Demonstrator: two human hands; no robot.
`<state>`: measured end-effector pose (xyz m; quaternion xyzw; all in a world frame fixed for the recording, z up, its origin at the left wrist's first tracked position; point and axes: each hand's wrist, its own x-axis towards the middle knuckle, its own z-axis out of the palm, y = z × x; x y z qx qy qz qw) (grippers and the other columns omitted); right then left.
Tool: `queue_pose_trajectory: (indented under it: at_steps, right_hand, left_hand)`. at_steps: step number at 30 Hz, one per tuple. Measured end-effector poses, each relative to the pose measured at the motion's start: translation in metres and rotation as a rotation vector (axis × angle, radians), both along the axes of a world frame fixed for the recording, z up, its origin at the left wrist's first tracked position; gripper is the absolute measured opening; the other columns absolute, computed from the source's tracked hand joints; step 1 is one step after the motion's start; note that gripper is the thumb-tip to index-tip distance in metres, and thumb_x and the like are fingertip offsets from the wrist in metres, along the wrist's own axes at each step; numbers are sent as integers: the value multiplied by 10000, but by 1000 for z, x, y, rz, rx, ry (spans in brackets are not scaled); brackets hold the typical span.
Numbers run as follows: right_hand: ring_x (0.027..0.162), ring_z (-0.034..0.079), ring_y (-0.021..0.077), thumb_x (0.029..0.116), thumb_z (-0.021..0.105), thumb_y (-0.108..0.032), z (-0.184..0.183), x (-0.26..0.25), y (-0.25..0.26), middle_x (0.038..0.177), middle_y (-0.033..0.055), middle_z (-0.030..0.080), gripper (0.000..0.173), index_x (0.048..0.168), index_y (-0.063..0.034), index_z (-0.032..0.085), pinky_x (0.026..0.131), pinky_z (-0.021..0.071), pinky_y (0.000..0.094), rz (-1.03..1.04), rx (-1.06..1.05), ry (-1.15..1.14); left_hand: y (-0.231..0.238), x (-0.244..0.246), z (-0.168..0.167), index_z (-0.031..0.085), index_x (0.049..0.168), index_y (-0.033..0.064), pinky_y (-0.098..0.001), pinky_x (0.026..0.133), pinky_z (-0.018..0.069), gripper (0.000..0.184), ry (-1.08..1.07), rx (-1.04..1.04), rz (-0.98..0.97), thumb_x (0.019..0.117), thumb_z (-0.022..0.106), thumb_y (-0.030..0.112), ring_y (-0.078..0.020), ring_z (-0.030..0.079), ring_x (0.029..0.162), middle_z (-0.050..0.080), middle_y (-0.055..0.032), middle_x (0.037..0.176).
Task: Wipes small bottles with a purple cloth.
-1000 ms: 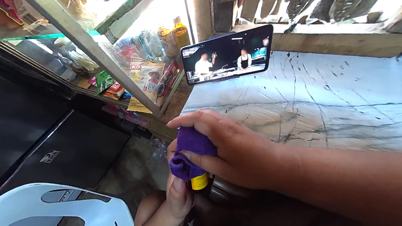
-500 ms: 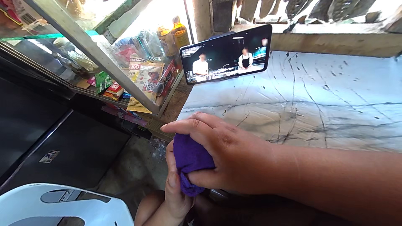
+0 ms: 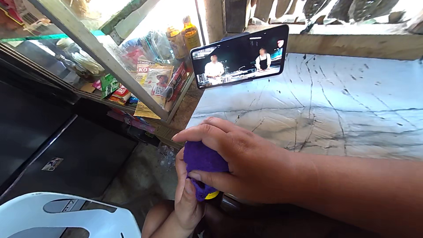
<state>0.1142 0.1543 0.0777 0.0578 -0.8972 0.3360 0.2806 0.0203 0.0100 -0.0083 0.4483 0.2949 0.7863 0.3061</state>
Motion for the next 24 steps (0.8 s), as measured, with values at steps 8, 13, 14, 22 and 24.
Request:
queue_pose_trajectory:
  at_steps: [8, 13, 14, 22, 24]
  right_hand:
    - [1021, 607, 86, 950, 685, -303, 1, 1, 0, 1063, -20, 642, 426, 1346, -156, 634, 847, 531, 249, -2, 19, 30]
    - [1057, 618, 90, 975, 655, -280, 2, 1, 2, 1092, -10, 661, 396, 1347, -144, 629, 881, 536, 258, 7, -3, 31]
    - [1055, 621, 88, 977, 653, -280, 2, 1, 2, 1090, -10, 662, 397, 1349, -143, 626, 883, 538, 255, 5, -8, 34]
    - [1053, 638, 35, 961, 684, -290, 1, -1, 4, 1132, -22, 686, 476, 1386, -111, 566, 913, 552, 237, 10, -79, 45]
    - [1036, 638, 41, 943, 707, -313, -1, -1, 3, 1141, -4, 669, 532, 1404, -108, 536, 873, 564, 232, -15, -90, 59]
  left_hand:
    - [-4, -3, -8, 474, 1467, 247, -236, 1102, 424, 426, 35, 18, -36, 1061, 484, 376, -17, 548, 1278, 608, 88, 1376]
    - [-4, -3, -10, 440, 1484, 273, -250, 1088, 441, 455, 37, 17, -74, 1046, 526, 365, -31, 555, 1273, 594, 87, 1396]
    - [-4, -3, -10, 451, 1475, 267, -253, 1082, 447, 453, 30, 20, -81, 1041, 538, 363, -35, 561, 1267, 601, 81, 1389]
    - [-3, 0, -11, 589, 1399, 226, -231, 1071, 451, 430, 113, 38, 109, 1067, 422, 442, -7, 573, 1245, 647, 97, 1336]
    - [0, 0, -12, 644, 1334, 224, -236, 1052, 466, 393, 176, 40, 235, 1081, 408, 409, -13, 591, 1212, 662, 89, 1304]
